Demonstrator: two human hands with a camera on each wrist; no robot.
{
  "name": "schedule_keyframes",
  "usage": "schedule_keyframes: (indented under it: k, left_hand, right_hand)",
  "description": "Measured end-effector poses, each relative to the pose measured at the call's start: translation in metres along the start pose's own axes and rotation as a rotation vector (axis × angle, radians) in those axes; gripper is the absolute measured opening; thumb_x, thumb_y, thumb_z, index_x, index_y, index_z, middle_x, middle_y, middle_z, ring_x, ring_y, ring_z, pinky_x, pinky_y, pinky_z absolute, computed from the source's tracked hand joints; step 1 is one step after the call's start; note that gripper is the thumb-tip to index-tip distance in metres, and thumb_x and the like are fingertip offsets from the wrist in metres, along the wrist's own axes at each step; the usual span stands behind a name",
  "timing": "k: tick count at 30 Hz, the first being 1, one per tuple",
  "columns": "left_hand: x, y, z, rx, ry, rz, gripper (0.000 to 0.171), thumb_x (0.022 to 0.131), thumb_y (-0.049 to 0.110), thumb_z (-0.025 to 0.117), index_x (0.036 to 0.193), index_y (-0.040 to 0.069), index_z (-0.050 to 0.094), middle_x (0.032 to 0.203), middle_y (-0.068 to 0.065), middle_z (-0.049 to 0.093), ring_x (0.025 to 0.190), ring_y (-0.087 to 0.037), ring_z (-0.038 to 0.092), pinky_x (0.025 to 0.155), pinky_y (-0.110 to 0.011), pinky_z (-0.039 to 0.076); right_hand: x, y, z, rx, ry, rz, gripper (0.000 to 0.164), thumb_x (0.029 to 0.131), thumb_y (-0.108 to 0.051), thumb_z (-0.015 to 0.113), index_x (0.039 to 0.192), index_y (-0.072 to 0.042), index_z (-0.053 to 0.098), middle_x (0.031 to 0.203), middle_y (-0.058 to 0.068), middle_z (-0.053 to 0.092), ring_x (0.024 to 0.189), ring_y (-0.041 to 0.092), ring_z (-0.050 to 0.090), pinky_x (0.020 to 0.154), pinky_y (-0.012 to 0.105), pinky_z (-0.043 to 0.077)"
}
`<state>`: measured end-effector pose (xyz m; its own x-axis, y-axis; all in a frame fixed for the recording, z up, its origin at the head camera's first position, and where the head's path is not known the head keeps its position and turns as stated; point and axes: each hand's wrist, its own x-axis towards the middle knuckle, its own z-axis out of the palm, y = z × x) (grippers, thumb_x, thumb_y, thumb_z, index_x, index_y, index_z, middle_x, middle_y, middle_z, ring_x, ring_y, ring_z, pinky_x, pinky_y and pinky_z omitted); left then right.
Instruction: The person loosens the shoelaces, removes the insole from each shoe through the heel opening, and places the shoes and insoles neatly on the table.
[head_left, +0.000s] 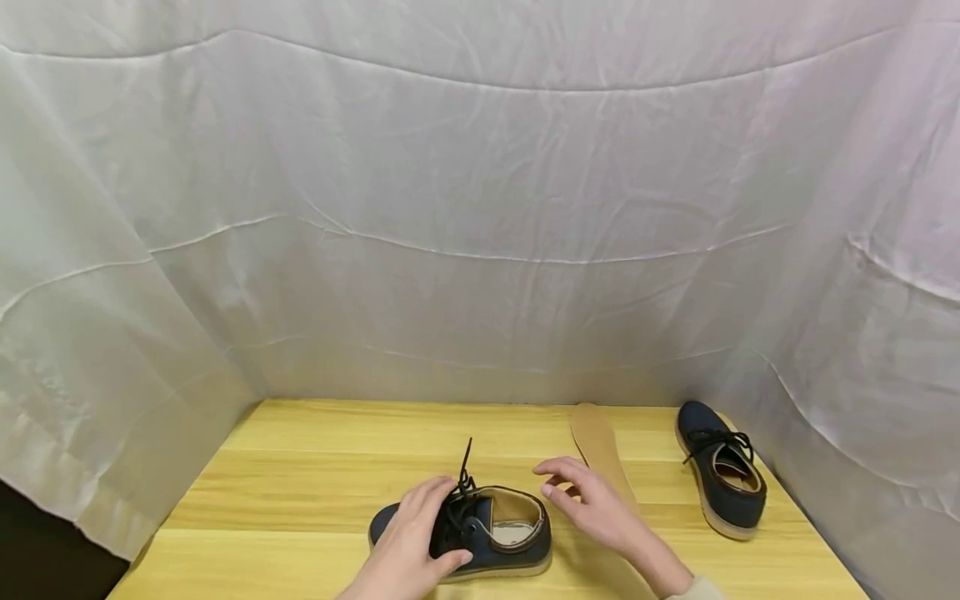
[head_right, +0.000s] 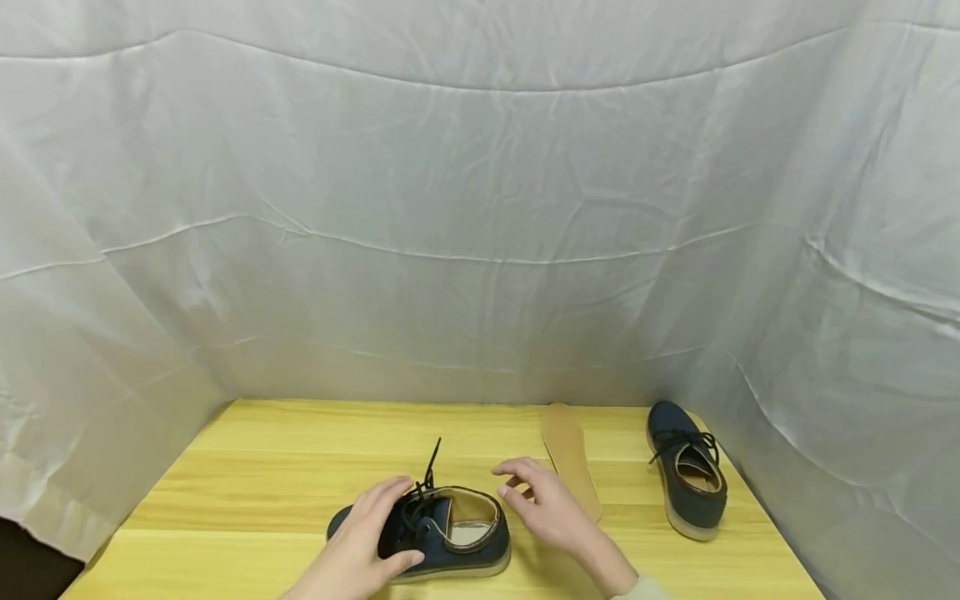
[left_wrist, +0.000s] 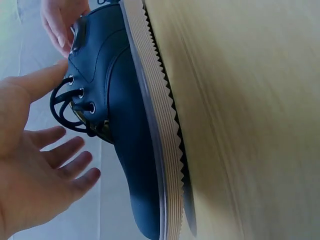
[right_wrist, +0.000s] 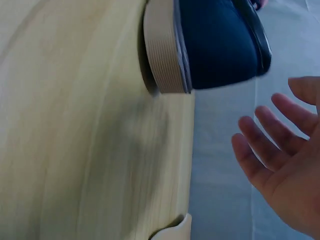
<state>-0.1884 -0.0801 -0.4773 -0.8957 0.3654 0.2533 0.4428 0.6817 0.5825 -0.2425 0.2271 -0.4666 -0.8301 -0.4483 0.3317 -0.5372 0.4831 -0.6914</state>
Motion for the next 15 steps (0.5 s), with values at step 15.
schedule_keyframes:
  k: [15]
  left_hand:
    - [0.007,0.0,0.006,0.047,-0.097,-0.016,0.081,0.084,0.028,0.089,0.151,0.009,0.048,0.153,-0.012,0.048,0.138,-0.037,0.048,0.103,-0.058,0.048]
  right_hand:
    - [-0.001,-0.003,0.018,0.07,-0.158,0.047,0.028,0.109,-0.028,0.057,0.132,-0.017,0.067,0.132,0.004,0.067,0.118,0.018,0.062,0.088,0.029,0.057]
